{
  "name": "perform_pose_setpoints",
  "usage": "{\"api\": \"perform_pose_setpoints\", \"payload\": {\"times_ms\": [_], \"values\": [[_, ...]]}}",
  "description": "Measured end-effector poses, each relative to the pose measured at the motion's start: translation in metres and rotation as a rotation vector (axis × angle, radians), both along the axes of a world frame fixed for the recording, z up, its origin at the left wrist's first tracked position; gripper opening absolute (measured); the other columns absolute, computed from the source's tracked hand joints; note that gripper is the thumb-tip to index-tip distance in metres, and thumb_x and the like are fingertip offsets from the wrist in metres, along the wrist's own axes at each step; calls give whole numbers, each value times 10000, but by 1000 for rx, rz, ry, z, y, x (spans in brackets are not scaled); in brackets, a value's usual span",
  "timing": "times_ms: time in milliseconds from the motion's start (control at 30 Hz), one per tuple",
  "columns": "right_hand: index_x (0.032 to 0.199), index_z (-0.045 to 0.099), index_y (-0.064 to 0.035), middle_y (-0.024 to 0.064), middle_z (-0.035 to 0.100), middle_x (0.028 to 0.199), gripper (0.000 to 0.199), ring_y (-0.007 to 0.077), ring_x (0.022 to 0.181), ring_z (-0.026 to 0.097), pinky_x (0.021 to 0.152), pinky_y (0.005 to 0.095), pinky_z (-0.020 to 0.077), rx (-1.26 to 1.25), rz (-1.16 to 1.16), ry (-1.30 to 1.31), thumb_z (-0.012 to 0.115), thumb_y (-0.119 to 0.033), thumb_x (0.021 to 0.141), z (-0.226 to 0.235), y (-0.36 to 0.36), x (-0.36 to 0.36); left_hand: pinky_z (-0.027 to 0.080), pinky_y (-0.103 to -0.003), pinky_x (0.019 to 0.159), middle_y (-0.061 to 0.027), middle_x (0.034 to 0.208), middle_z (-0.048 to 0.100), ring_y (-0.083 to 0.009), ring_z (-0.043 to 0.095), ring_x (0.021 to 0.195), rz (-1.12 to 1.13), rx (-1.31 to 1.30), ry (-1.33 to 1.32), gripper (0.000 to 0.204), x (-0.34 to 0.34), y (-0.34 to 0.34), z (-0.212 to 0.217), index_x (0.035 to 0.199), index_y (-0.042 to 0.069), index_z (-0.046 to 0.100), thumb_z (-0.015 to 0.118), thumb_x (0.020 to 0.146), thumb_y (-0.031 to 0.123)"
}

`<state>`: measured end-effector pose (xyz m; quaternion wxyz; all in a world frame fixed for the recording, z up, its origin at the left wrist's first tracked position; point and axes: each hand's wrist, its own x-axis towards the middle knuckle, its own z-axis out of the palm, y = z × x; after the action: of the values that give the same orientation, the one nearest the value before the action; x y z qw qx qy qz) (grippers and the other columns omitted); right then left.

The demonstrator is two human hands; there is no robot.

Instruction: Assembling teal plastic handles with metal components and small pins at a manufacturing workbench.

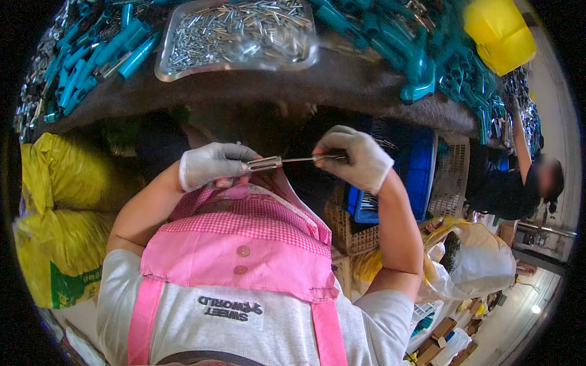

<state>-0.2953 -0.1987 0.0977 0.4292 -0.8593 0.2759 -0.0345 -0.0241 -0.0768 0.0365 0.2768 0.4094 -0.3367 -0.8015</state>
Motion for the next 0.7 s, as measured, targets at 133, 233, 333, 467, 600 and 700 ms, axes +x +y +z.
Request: {"api": "perform_pose_setpoints", "payload": {"times_ms": [133, 233, 333, 467, 600, 700], "values": [[868, 642, -17, 91, 594, 890, 177, 200, 797, 588, 703, 295, 471, 0, 111, 8, 719, -85, 724, -13, 17, 26, 365, -163, 481, -33, 809, 591, -33, 420, 525, -115, -32, -15, 388, -10, -4, 1, 1253, 19, 490, 511, 881, 125], [870, 642, -12, 75, 595, 878, 191, 157, 780, 592, 684, 268, 475, 118, 47, 17, 736, -59, 711, -21, 17, 23, 350, -156, 468, -35, 804, 574, -40, 421, 530, -140, 56, 22, 422, -9, -4, 1, 1291, 23, 450, 505, 884, 124], [871, 641, -4, 58, 597, 849, 200, 122, 766, 590, 676, 246, 476, 235, -53, -21, 745, -27, 702, -26, 20, 23, 336, -151, 453, -37, 797, 562, -44, 424, 535, -123, 88, 87, 437, -14, -3, -5, 1303, 17, 428, 507, 886, 120], [880, 637, 4, 40, 604, 817, 223, 116, 784, 605, 693, 228, 479, 305, -195, -56, 756, -16, 693, -36, 30, 23, 368, -141, 474, -17, 826, 562, -18, 426, 565, -88, 54, 83, 422, -20, 1, -12, 1306, 69, 445, 504, 894, 138], [917, 635, 11, 56, 635, 911, 112, 122, 832, 622, 715, 234, 494, 784, -408, -327, 643, -60, 831, -42, 33, 17, 374, -128, 478, -24, 819, 557, -21, 440, 574, -19, 124, 180, 407, -18, 4, -15, 1291, 72, 452, 520, 899, 161], [999, 636, 16, 66, 638, 915, 168, 116, 767, 603, 698, 234, 493, 711, -429, -279, 564, -96, 896, -52, 38, 13, 357, -150, 424, -71, 810, 559, -59, 463, 527, 72, 163, 272, 419, -21, 7, -26, 1283, 38, 428, 530, 886, 125]]}}
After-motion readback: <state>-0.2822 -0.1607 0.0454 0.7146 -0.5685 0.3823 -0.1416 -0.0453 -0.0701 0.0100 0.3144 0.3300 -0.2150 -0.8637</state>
